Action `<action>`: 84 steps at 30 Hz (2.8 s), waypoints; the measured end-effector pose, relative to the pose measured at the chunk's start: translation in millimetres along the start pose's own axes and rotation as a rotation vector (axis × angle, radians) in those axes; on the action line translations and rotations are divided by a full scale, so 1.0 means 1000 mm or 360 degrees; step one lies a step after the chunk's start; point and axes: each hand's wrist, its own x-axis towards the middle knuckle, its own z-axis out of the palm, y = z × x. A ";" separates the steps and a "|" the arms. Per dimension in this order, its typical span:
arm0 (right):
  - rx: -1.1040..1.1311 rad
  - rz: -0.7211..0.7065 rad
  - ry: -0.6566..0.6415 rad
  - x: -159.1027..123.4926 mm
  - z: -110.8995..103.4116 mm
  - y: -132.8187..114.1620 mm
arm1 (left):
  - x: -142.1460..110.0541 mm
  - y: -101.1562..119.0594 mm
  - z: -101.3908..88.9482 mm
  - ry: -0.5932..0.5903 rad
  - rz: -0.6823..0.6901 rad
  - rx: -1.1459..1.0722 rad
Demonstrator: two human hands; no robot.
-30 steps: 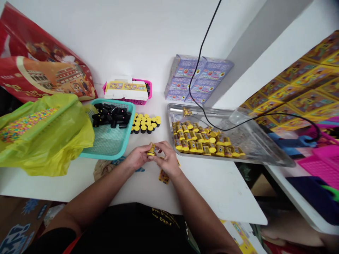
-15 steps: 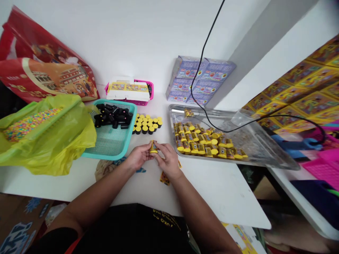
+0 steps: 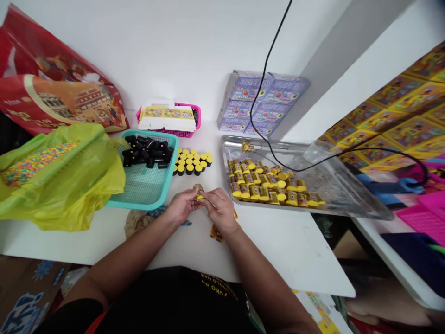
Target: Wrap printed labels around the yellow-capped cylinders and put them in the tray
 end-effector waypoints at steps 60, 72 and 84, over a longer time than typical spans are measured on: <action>-0.0023 0.0084 -0.0132 0.000 0.002 0.002 | -0.001 0.002 0.001 0.0088 -0.0004 -0.0065; 0.0155 0.0058 0.0082 -0.006 0.008 0.002 | -0.001 -0.002 0.003 0.0050 -0.0065 -0.0143; 0.0016 0.0085 -0.0036 -0.003 0.006 0.002 | -0.002 -0.002 0.004 0.0055 0.0019 -0.0176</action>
